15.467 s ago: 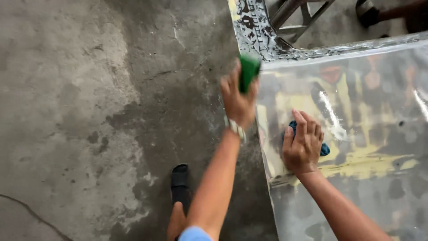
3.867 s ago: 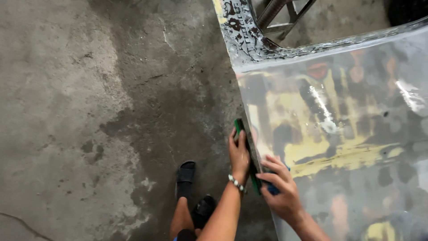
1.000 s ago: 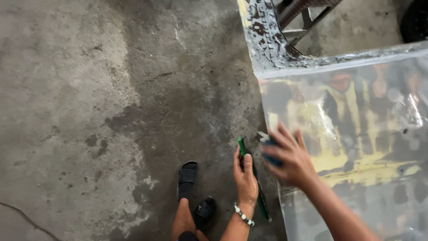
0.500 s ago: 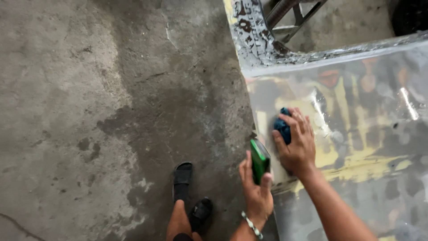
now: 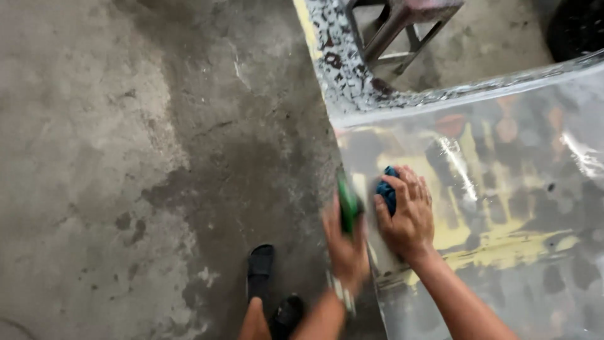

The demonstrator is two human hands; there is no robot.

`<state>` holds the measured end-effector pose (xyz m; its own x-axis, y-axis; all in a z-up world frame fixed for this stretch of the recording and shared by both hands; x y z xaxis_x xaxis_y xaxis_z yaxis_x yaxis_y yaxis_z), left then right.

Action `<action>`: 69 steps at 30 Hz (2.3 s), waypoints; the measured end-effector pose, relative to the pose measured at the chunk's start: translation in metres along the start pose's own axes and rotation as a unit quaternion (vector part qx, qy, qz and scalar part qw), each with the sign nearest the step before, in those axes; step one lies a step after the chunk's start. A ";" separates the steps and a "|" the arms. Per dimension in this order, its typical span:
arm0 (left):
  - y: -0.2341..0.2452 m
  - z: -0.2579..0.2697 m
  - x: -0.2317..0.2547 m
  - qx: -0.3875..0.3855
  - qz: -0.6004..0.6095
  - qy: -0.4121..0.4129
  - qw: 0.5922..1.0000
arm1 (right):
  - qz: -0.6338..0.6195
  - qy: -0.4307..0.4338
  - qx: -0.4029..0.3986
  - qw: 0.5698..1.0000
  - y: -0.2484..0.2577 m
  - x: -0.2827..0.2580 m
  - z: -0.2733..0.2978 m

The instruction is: The person sands a large, flat metallic surface using a green sanding block held in the right hand. They frequently wipe the surface with a blue cloth held in the left hand to remove dust and debris. The person moves around the surface, sanding different sections and wiping them clean.

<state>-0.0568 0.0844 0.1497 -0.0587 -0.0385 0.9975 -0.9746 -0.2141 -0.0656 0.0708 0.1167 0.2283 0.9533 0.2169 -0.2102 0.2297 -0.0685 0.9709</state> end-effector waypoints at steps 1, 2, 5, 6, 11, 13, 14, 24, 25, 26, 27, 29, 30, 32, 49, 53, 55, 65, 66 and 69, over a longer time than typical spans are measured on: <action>0.001 -0.026 0.004 0.005 0.031 -0.003 1.000 | 0.000 0.000 -0.003 1.000 -0.002 -0.001 0.003; -0.003 -0.045 -0.003 0.003 0.031 -0.001 1.000 | 0.001 -0.003 -0.005 1.000 -0.002 0.000 -0.002; 0.001 -0.045 -0.016 0.028 0.049 0.059 0.997 | 0.000 -0.018 -0.020 1.000 0.001 -0.001 0.009; 0.001 -0.034 -0.005 0.013 0.052 0.033 0.998 | -0.002 -0.020 -0.022 1.000 -0.001 0.000 0.008; -0.005 0.059 -0.018 -0.032 0.140 0.052 0.988 | 0.000 -0.011 -0.002 1.000 0.000 0.006 -0.005; -0.003 0.009 -0.007 0.003 -0.044 -0.023 0.999 | -0.001 -0.006 -0.012 1.000 -0.004 0.004 0.003; -0.005 -0.022 -0.012 0.000 -0.044 -0.020 0.999 | -0.001 -0.010 -0.014 1.000 -0.004 0.003 -0.001; -0.003 0.039 -0.015 -0.018 0.072 0.009 0.997 | 0.002 -0.004 0.002 1.000 -0.002 0.009 -0.006; 0.001 0.018 -0.003 -0.005 -0.022 -0.038 0.999 | -0.001 -0.003 -0.008 1.000 -0.005 0.007 -0.001; 0.001 -0.007 -0.006 -0.010 -0.023 -0.030 0.999 | -0.002 -0.009 -0.015 1.000 -0.004 0.004 0.001; 0.003 -0.033 -0.012 0.007 0.006 -0.010 1.000 | -0.004 -0.011 -0.013 1.000 -0.002 0.000 0.002; 0.004 -0.039 -0.010 0.027 0.040 0.012 0.999 | -0.001 -0.010 -0.014 1.000 0.001 0.001 0.004; 0.005 -0.024 0.002 0.003 0.022 -0.018 1.000 | -0.002 -0.007 -0.011 1.000 -0.001 0.002 0.004; 0.006 0.020 0.013 -0.021 0.003 -0.055 0.998 | -0.003 -0.002 0.001 1.000 -0.002 0.003 0.000; -0.007 -0.082 -0.020 0.000 -0.021 0.020 1.000 | 0.002 -0.016 -0.010 1.000 0.005 0.001 -0.003; -0.001 -0.004 -0.003 -0.046 -0.016 0.008 0.999 | -0.003 -0.013 0.000 1.000 0.004 0.000 -0.002; -0.008 0.033 -0.029 -0.062 0.060 0.101 0.991 | -0.003 -0.009 0.008 1.000 0.003 0.003 -0.005; -0.019 -0.094 -0.088 -0.048 0.317 0.093 0.943 | -0.001 -0.007 0.007 1.000 0.002 0.000 -0.002; -0.023 -0.086 -0.105 -0.046 0.377 0.147 0.913 | 0.000 -0.007 0.009 1.000 0.002 0.000 -0.002; -0.023 -0.074 -0.105 -0.063 0.465 0.186 0.863 | 0.007 -0.007 0.014 1.000 0.004 0.003 -0.002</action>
<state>-0.0442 0.1659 0.0482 -0.8714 0.1845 0.4545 -0.4821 -0.1515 -0.8629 0.0738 0.1191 0.2317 0.9593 0.2017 -0.1976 0.2207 -0.0990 0.9703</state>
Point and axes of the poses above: each hand's wrist, its own z-axis away from the middle knuckle, its own y-axis out of the back of the hand, x = y × z, the point moved 8 cm from there along -z, towards the middle knuckle, and after that the axes turned 7 degrees about -x, right-handed, at the moved point
